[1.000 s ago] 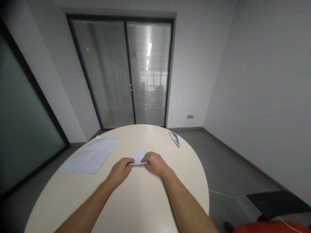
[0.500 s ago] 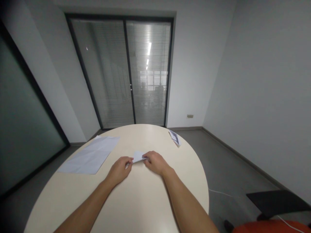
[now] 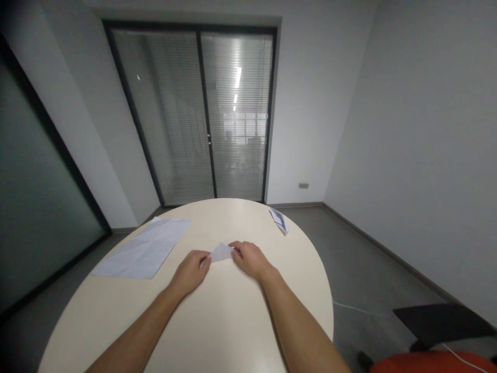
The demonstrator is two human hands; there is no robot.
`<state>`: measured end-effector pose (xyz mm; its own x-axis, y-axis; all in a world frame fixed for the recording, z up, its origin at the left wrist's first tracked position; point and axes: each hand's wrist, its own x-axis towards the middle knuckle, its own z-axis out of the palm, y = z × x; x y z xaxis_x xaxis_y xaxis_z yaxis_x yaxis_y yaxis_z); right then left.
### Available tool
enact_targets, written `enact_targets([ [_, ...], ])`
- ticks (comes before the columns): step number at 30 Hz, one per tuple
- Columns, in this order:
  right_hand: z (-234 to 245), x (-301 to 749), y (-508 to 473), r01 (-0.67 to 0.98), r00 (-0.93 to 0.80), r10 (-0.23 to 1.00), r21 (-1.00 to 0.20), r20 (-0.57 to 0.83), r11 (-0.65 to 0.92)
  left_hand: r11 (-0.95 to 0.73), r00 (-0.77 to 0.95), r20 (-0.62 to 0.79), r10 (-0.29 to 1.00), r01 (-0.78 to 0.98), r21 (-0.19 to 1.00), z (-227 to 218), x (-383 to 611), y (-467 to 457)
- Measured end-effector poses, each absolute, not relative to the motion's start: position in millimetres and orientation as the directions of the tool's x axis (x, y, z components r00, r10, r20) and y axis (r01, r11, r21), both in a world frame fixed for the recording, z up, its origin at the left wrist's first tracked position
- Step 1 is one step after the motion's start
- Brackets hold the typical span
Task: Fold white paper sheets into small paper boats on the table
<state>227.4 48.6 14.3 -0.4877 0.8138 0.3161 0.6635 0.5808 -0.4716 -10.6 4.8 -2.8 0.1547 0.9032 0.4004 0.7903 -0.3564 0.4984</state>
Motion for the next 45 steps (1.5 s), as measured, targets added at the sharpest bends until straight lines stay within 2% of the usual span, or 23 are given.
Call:
enact_targets([
  [4, 12, 227, 49, 0.647, -0.485, 0.814, -0.494, 0.32, 0.58, -0.321, 0.137, 0.377, 0.916, 0.814, 0.484, -2, -11, 5],
  [10, 10, 226, 48, 0.572, -0.49, 0.789, -0.546, 0.37, 0.612, -0.296, 0.118, 0.34, 0.933, 0.79, 0.537, -8, -13, 8],
  [16, 5, 225, 51, 0.52, -0.546, 0.717, -0.496, 0.433, 0.695, -0.402, 0.204, 0.404, 0.892, 0.766, 0.501, -10, -12, 9],
  [27, -2, 223, 55, 0.552, -0.584, 0.684, -0.404, 0.436, 0.729, -0.404, 0.21, 0.415, 0.885, 0.789, 0.462, -11, -10, 9],
  [36, 10, 221, 47, 0.545, -0.596, 0.696, -0.436, 0.4, 0.717, -0.453, 0.267, 0.404, 0.875, 0.744, 0.491, 0, -6, 2],
  [42, 14, 220, 44, 0.521, -0.623, 0.686, -0.455, 0.377, 0.723, -0.532, 0.317, 0.473, 0.822, 0.724, 0.439, -7, -3, 4],
  [45, 15, 220, 44, 0.506, -0.632, 0.681, -0.467, 0.371, 0.725, -0.54, 0.34, 0.461, 0.819, 0.729, 0.421, -15, -5, 6],
])
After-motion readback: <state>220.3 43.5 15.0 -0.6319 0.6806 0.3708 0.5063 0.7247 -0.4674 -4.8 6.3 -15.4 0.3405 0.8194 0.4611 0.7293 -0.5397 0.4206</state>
